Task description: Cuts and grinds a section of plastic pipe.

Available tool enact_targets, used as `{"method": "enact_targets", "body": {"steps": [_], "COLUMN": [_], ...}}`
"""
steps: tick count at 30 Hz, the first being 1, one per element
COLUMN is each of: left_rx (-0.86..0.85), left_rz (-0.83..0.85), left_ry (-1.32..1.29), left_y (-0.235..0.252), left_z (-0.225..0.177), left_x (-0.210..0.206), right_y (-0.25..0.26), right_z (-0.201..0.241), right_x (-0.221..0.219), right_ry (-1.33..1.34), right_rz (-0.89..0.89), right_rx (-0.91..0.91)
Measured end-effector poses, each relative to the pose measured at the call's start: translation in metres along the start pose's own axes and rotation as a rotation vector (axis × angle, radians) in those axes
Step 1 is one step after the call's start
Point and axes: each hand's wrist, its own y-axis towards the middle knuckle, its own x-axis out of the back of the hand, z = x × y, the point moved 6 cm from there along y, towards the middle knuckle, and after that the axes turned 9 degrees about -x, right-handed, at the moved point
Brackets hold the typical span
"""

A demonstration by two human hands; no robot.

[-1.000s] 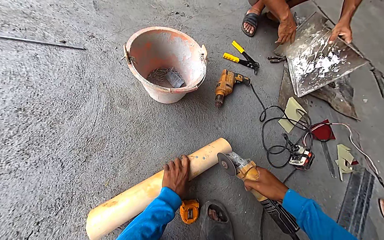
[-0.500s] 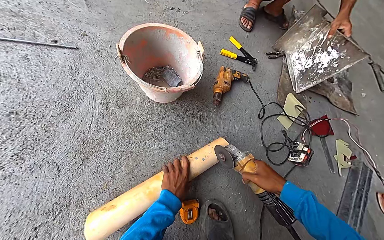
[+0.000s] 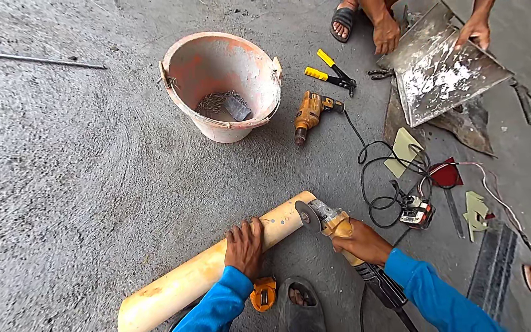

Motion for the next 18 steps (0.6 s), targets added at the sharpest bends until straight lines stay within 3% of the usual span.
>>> {"method": "enact_targets", "body": {"steps": [10, 15, 18], "left_rx": [0.001, -0.022, 0.009], "left_rz": [-0.02, -0.23, -0.194], "left_ry": [0.044, 0.033, -0.095], "left_y": [-0.002, -0.011, -0.018], "left_z": [-0.004, -0.006, -0.01], "left_x": [-0.003, -0.003, 0.002], "right_y": [0.004, -0.002, -0.013], "right_z": [0.01, 0.014, 0.008], "right_x": [-0.001, 0.006, 0.014], "right_ry": [0.012, 0.114, 0.235], "right_rz": [0.006, -0.019, -0.028], "right_rx": [-0.008, 0.041, 0.087]}}
